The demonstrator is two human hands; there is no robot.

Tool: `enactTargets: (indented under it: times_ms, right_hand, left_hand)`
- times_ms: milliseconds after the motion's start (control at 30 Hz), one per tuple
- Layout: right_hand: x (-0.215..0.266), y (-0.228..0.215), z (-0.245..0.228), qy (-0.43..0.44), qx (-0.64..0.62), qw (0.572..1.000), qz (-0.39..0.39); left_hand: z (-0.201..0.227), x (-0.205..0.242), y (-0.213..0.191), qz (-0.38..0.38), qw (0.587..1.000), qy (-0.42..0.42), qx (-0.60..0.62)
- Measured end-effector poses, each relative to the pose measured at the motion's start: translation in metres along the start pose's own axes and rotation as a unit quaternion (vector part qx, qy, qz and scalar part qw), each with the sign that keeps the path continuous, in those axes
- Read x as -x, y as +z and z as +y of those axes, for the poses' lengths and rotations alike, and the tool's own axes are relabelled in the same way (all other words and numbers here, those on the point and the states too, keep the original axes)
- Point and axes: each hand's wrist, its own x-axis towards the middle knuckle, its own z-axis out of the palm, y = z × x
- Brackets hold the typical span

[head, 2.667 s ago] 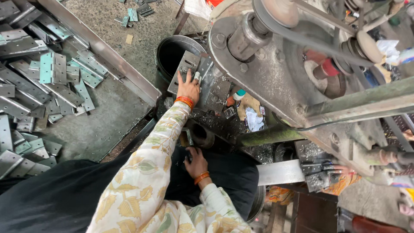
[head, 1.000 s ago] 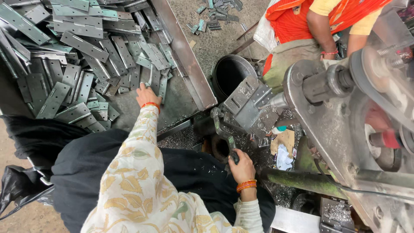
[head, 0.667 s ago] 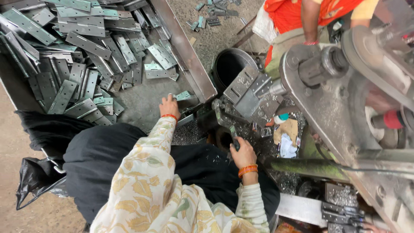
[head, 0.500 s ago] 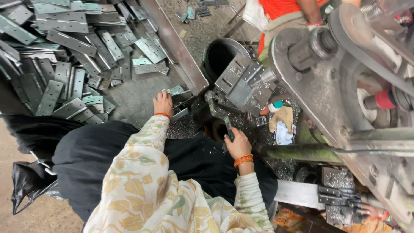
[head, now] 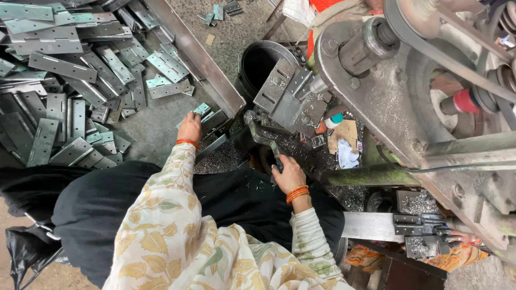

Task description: The person operates a manual press machine in a workshop. They repeatedly pick up small metal plates, place them into the machine's die, and pull a lever to press the metal. After each press, they remove the finished plate and place it into a metal bin.

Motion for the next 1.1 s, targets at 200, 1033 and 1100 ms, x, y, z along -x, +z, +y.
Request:
enactTargets:
  times_ms: [200,1033,1100]
  right_hand:
    - [0.000,0.000,0.000,-0.010,-0.009,1.000,0.003]
    - [0.004,0.006,0.009,0.026,-0.054,0.997,-0.042]
    - [0.005,0.009,0.011,0.023,-0.055,0.997,-0.039]
  left_hand:
    - [0.009,0.002,-0.004,-0.024,0.999,0.044,0.017]
    - [0.049,-0.014,-0.060,0.028,0.997,0.038,0.064]
    - [0.046,-0.014,-0.055,0.032,0.997,-0.037,0.054]
